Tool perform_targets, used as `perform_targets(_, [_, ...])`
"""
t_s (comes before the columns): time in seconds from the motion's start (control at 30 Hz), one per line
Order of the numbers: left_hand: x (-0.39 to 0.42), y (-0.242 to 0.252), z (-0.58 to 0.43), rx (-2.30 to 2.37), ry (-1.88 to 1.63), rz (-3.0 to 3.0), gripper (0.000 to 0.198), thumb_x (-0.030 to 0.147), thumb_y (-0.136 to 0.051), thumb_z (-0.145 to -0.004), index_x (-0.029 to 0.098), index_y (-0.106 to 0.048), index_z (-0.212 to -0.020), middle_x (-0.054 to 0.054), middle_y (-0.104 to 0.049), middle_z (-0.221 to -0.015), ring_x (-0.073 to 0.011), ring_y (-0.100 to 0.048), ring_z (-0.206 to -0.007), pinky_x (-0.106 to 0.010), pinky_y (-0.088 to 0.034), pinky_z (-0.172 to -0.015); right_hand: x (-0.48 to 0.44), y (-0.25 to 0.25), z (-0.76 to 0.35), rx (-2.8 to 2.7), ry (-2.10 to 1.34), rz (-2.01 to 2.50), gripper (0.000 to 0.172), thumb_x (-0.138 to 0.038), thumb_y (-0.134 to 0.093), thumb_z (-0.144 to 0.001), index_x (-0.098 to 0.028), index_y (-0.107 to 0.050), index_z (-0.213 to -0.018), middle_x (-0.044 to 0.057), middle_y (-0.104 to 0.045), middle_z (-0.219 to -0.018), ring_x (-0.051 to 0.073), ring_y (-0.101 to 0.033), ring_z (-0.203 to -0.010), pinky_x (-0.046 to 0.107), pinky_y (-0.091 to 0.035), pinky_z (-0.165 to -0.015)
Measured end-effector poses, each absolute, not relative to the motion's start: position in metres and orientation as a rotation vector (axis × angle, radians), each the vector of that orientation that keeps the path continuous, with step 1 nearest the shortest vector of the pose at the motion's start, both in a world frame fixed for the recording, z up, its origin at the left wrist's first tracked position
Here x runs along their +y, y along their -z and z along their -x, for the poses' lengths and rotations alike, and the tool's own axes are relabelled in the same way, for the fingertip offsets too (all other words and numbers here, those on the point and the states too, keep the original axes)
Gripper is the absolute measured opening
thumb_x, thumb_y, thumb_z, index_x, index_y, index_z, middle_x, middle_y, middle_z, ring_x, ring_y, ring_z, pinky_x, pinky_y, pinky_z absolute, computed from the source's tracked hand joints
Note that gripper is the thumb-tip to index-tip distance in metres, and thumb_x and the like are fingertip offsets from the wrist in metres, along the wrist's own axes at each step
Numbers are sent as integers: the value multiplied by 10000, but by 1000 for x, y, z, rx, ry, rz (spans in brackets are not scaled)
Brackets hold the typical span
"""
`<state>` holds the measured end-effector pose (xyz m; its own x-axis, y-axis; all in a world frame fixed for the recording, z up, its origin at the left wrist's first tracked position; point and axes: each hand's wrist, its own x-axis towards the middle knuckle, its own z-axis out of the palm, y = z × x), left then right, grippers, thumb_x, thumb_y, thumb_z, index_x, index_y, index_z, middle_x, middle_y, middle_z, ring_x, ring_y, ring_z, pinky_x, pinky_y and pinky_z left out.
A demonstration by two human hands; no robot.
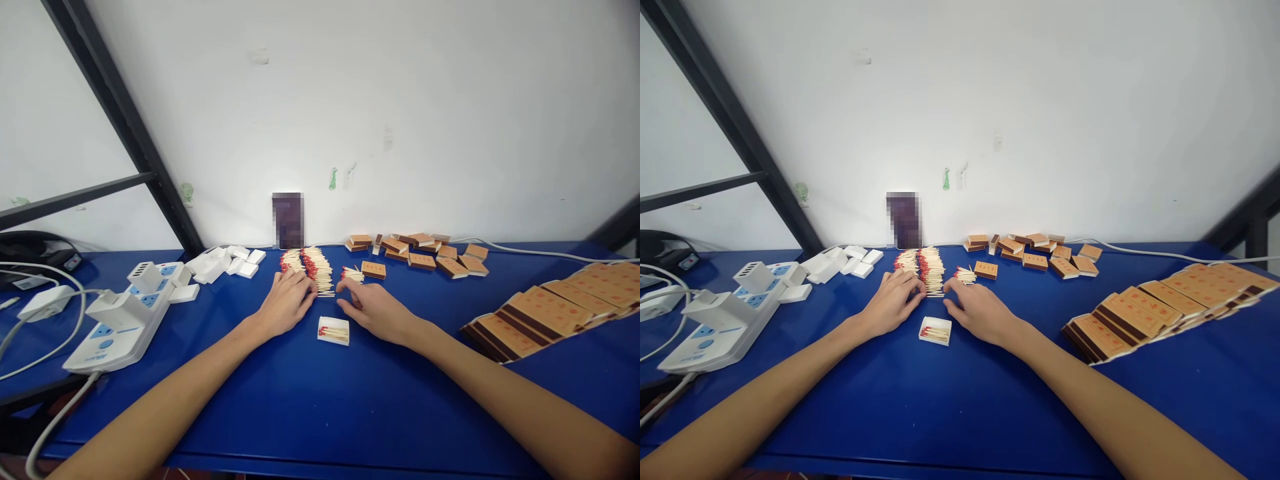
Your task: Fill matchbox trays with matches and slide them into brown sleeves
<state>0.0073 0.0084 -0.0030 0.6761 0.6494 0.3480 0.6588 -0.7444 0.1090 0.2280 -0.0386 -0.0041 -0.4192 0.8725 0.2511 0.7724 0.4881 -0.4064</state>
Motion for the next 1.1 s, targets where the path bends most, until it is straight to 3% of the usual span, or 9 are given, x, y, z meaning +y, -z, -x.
perform_targets(0.27, [1, -6, -8, -871, 523, 2791, 225, 274, -374, -1001, 171, -570, -962, -70, -602, -951, -223, -492, -931, -370, -324, -818, -37, 5, -226, -2307, -278, 1241, 169, -291, -406, -973, -203, -541, -920, -45, -483, -591, 133, -430, -532, 251, -299, -558])
perform_targets(0.57, [6, -1, -4, -992, 435, 2819, 203, 299, -429, -979, 193, -601, -981, -73, -535, -976, -233, -488, -945, -377, -333, -790, -64, -23, -222, -2322, -218, 1076, 105, -206, -480, -845, -208, -496, -741, -24, -524, -625, 114, -427, -541, 247, -306, -556])
perform_targets(0.77, [5, -4, -6, -994, 363, 2854, 189, 255, -394, -986, 176, -558, -935, -69, -526, -948, -228, -504, -926, -370, -348, -800, -58, -17, -223, -2400, -271, 1230, 130, -273, -467, -900, -208, -518, -800, -31, -520, -620, 126, -440, -549, 257, -291, -565])
perform_targets(0.93, [-7, -12, -12, -858, 349, 2829, 209, 243, -353, -1001, 163, -536, -941, -83, -550, -965, -231, -520, -924, -372, -357, -810, -46, -6, -228, -2338, -222, 1354, 165, -342, -479, -938, -210, -541, -1014, -26, -553, -677, 143, -473, -580, 255, -297, -568])
perform_targets(1.1, [-11, -12, -12, -894, 514, 2943, 204, 260, -344, -1006, 185, -534, -993, -68, -574, -1003, -211, -527, -948, -354, -388, -844, -44, -2, -229, -2445, -205, 1250, 194, -301, -411, -978, -210, -568, -909, 3, -595, -722, 144, -504, -611, 258, -319, -587])
